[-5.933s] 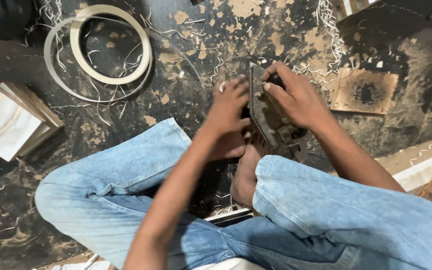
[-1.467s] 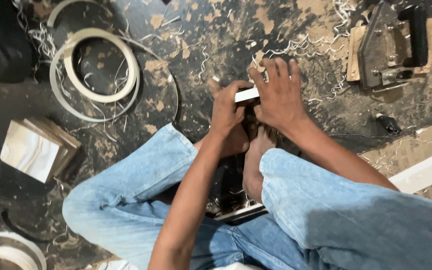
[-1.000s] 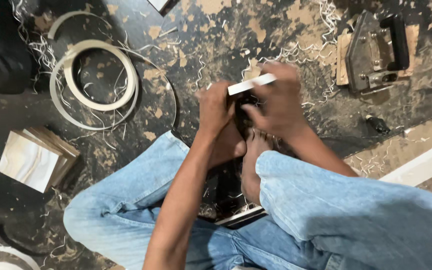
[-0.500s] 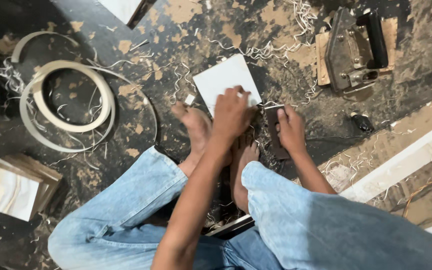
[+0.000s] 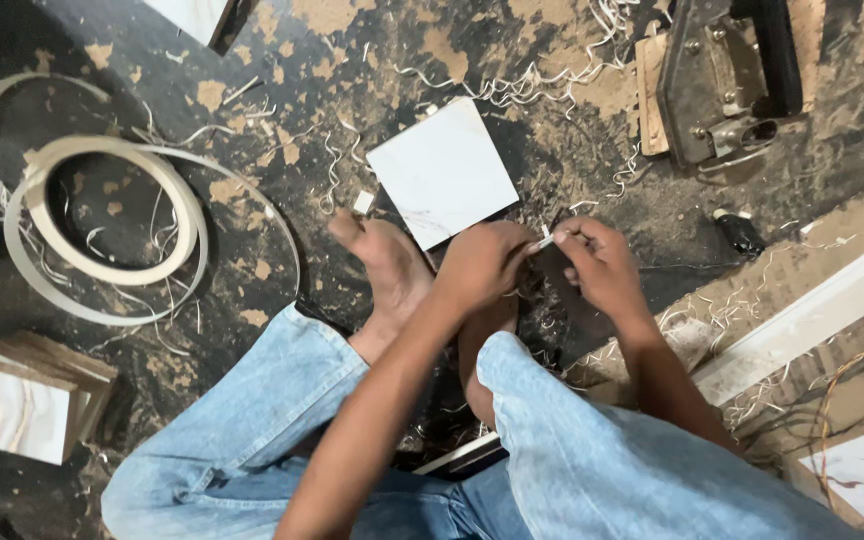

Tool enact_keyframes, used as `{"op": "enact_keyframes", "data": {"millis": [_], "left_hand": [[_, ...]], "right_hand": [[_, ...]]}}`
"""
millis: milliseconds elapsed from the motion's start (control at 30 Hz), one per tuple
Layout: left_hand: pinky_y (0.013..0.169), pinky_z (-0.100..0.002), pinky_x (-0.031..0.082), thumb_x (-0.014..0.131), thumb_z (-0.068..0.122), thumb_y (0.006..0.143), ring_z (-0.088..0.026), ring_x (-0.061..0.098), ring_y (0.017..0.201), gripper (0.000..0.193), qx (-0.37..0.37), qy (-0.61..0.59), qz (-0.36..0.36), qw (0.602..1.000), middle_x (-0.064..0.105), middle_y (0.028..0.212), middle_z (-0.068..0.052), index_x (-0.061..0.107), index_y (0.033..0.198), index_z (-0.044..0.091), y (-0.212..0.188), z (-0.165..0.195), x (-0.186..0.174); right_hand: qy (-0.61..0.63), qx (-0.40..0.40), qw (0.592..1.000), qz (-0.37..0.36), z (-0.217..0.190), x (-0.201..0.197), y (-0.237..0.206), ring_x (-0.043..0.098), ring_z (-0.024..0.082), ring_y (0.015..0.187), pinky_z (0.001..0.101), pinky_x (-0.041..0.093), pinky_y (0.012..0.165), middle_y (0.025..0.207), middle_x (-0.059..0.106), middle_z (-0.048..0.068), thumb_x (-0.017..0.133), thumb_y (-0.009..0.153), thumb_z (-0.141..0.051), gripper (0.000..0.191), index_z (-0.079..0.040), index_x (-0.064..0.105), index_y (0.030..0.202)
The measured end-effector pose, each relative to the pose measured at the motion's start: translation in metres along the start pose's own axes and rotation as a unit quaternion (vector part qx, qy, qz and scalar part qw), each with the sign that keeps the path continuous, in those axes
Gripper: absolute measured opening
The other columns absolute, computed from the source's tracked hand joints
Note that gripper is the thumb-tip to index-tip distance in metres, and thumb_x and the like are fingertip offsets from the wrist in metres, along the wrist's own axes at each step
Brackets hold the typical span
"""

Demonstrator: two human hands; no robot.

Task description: The person sits on the floor and assembles small square frames by wrapping white tape around the edges of wooden blocks. They use a handheld stapler to secure the tape at the corners and fold the excess tape over the edges. The person handles multiple frames one at a time, stacking completed units nearby.

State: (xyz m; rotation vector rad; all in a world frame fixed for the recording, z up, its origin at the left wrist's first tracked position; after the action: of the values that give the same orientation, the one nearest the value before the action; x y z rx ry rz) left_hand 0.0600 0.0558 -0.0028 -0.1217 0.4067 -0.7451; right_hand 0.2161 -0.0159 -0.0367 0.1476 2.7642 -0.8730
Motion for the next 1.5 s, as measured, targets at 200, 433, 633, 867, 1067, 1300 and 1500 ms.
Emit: {"op": "enact_keyframes", "data": {"millis": [200,433,633,867,1067,1300,1500], "left_hand": [[0.096,-0.048,0.046,0.066,0.009,0.091,-0.035,0.058,0.105,0.016,-0.114,0.126,0.381,0.909,0.063,0.107,-0.017,0.065,0.106,0.003,-0.091,-0.034,-0.17],[0.119,-0.06,0.027,0.082,0.045,0.094,-0.046,0.033,0.149,0.093,-0.137,0.356,0.318,0.868,0.03,0.162,-0.03,0.035,0.159,-0.002,-0.069,-0.02,-0.227],[0.108,-0.079,0.007,0.093,0.049,0.044,-0.049,0.015,0.147,0.128,-0.059,0.346,0.061,0.934,0.017,0.162,-0.032,0.039,0.157,0.026,0.03,0.004,-0.081],[0.112,-0.073,0.016,0.09,0.056,0.054,-0.051,0.018,0.147,0.101,-0.122,0.309,-0.016,0.943,0.02,0.159,-0.029,0.049,0.144,0.032,0.059,-0.025,-0.067],[0.121,-0.053,0.043,0.079,0.042,0.088,-0.034,0.053,0.142,0.052,0.054,-0.104,-0.026,0.993,0.06,0.145,-0.013,0.066,0.135,0.021,0.05,0.001,-0.067],[0.111,-0.041,0.053,0.075,0.025,0.098,-0.027,0.063,0.132,0.041,0.091,-0.218,0.035,0.971,0.065,0.138,-0.01,0.065,0.136,0.013,0.024,0.026,-0.063],[0.114,-0.039,0.048,0.077,0.025,0.095,-0.028,0.062,0.136,0.048,0.077,-0.187,0.06,0.978,0.066,0.141,-0.011,0.063,0.138,0.011,0.023,0.041,-0.061]], "right_hand": [[0.139,0.104,0.984,0.038,0.016,0.0,0.0,0.057,0.005,0.059,0.0191,0.044,0.051,0.088,0.072,0.005,0.063,0.1,-0.015,0.021,-0.008,0.063,0.12],[0.139,0.111,0.982,0.06,0.025,0.036,0.025,0.061,0.008,0.061,0.022,0.049,0.054,0.089,0.073,0.005,0.061,0.1,-0.01,0.02,-0.005,0.064,0.119],[0.165,0.111,0.978,0.066,0.027,0.027,0.023,0.057,0.008,0.058,0.0229,0.043,0.048,0.084,0.07,0.004,0.061,0.1,-0.009,0.022,-0.006,0.065,0.121],[0.245,0.071,0.965,0.061,-0.004,0.013,0.014,0.06,0.007,0.064,0.0208,0.047,0.054,0.089,0.071,0.004,0.061,0.101,-0.009,0.022,-0.005,0.066,0.122],[0.286,-0.008,0.958,-0.004,-0.065,0.003,0.004,0.062,0.006,0.071,0.0179,0.049,0.058,0.096,0.071,0.005,0.061,0.102,-0.005,0.021,-0.002,0.066,0.122],[0.163,-0.016,0.986,-0.01,-0.098,-0.008,0.013,0.059,0.004,0.062,0.0181,0.049,0.056,0.087,0.07,0.003,0.061,0.102,-0.005,0.018,-0.001,0.069,0.118],[0.052,-0.009,0.998,-0.038,-0.111,-0.019,0.03,0.058,0.004,0.06,0.0182,0.046,0.053,0.084,0.07,0.002,0.066,0.099,-0.01,0.02,-0.001,0.072,0.116]]}}
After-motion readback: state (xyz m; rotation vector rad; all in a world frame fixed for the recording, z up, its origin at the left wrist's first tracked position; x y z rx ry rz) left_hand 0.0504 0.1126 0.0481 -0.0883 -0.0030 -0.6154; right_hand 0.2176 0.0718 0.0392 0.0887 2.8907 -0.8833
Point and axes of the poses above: each hand's wrist, its own y-axis towards the middle knuckle, its own x-axis out of the palm, z = x × y, the point moved 10 cm from there along y, towards the middle knuckle
